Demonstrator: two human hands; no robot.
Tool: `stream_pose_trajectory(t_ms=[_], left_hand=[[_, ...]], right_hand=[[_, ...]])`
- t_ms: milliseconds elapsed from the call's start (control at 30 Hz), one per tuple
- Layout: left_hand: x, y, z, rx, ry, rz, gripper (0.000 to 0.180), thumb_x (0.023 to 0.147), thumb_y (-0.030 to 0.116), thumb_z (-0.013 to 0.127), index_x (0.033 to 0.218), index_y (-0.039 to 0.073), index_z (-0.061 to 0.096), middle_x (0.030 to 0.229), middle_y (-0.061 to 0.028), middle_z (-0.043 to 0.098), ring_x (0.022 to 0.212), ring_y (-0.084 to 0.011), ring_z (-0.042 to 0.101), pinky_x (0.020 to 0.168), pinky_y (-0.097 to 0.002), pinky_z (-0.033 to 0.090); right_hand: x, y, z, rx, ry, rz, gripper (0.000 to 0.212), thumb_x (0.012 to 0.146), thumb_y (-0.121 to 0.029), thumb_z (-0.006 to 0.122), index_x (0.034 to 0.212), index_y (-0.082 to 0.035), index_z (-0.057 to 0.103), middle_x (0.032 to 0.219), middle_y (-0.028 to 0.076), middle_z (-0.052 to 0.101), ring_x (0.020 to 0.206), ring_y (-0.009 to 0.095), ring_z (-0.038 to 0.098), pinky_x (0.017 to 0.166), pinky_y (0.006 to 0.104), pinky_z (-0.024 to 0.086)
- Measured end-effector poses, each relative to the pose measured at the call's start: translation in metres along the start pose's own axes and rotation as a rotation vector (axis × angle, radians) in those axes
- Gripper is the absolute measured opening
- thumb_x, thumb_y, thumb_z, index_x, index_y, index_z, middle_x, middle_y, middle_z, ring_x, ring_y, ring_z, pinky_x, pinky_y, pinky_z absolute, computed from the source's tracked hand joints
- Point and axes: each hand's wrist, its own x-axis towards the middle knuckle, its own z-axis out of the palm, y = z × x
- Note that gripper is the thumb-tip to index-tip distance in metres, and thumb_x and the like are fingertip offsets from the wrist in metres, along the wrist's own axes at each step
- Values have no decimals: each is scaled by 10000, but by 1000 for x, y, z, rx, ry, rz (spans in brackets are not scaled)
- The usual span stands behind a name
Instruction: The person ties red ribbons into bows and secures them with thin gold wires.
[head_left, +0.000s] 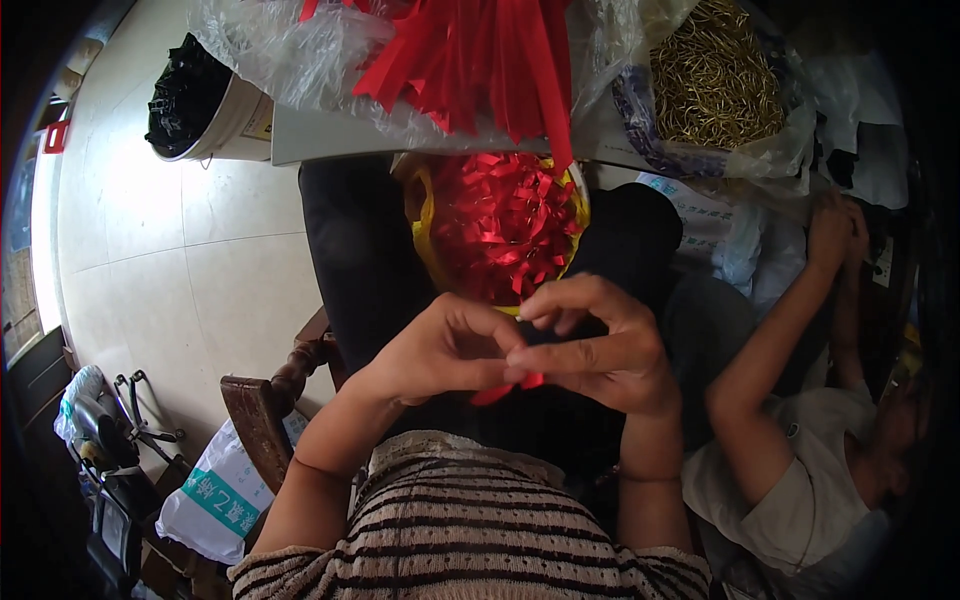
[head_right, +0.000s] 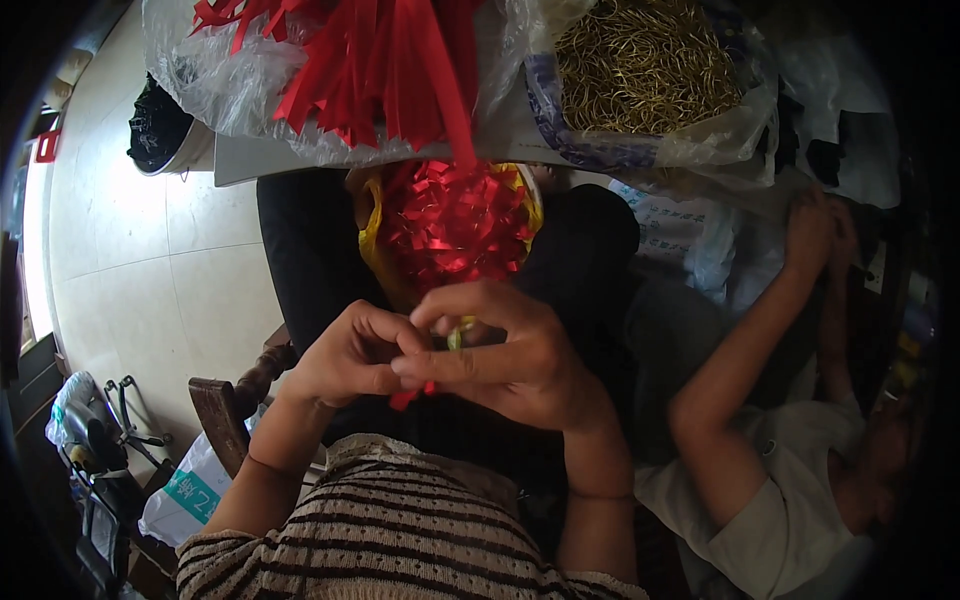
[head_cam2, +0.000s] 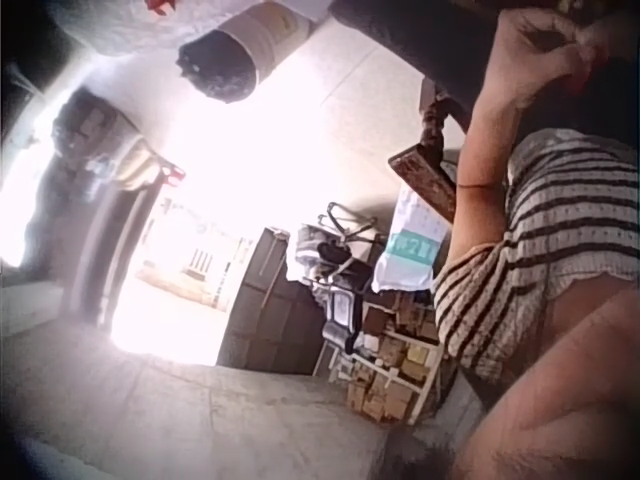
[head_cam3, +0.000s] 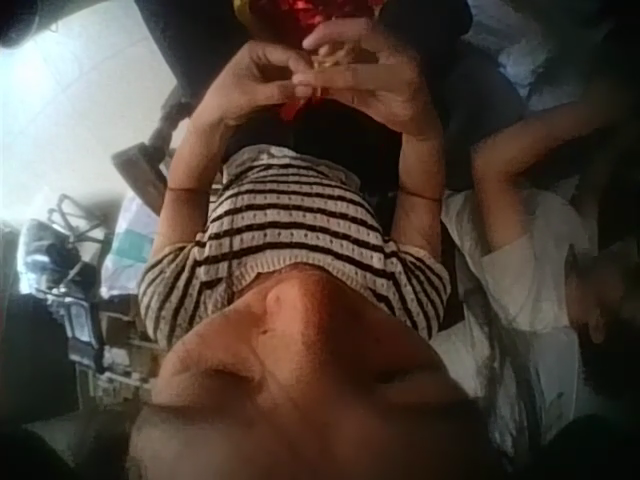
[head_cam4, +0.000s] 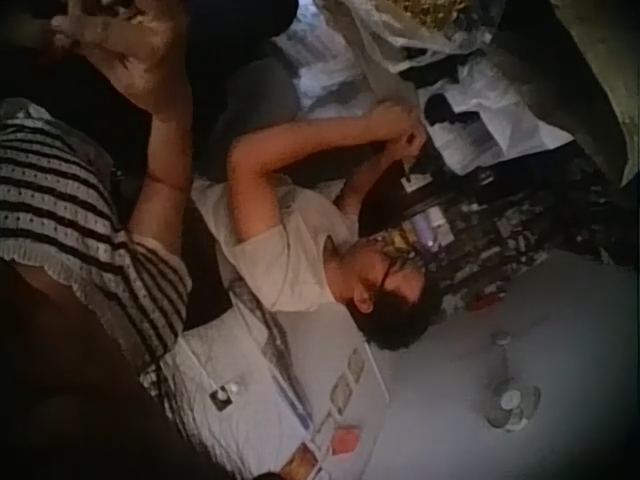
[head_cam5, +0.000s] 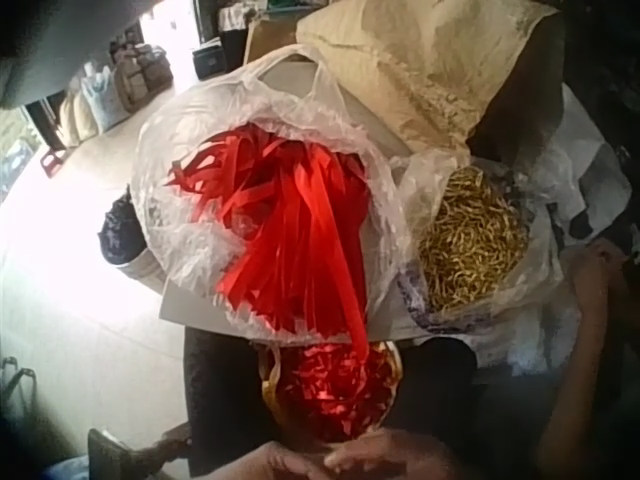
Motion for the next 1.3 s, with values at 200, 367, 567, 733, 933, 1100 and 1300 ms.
stream_pose_trajectory(t_ms=[200,367,567,733,933,1100,1300], left_hand=[[8,-1,0,-382,455,273,75,765,-40,664,829,-2,655,790,-38,644,694,-83,589,639,-225,466],[5,30,16,915,236,403,138,670,-88,641,781,-7,631,747,-95,615,673,-192,610,595,-269,475],[5,31,24,400,208,309,173,683,-106,633,838,-33,605,796,-88,635,735,-184,643,669,-271,513],[5,19,22,53,143,288,177,745,-50,668,915,-34,623,836,-99,640,772,-137,639,716,-247,509],[9,27,12,654,136,509,152,742,-36,668,886,-23,620,817,-107,633,726,-160,628,654,-250,489],[5,29,14,773,206,493,121,740,-52,649,848,-17,608,799,-94,619,691,-146,609,631,-240,476],[4,31,18,768,189,505,116,743,-55,643,844,-17,603,788,-77,603,679,-139,603,623,-232,472]], right_hand=[[-13,-6,10,-175,136,-138,116,696,-64,706,808,-35,694,803,77,630,697,210,605,592,299,488],[-2,-17,2,-244,130,-32,77,709,-15,688,784,-25,673,750,75,625,664,194,611,566,274,482],[-1,-21,-8,101,56,432,76,763,-29,682,823,-10,640,696,70,609,624,127,600,544,247,455],[-5,-15,8,380,204,432,80,770,-23,666,827,17,627,742,80,635,657,134,616,577,240,476],[-16,-21,-2,85,185,247,57,753,-2,660,802,5,632,770,100,644,709,170,634,616,249,487],[21,-20,-53,-567,344,80,53,781,-17,620,834,-7,617,761,95,608,686,222,609,596,317,473],[77,10,-116,-1372,292,146,72,771,-64,641,839,-41,648,770,86,607,698,280,606,596,354,467]])
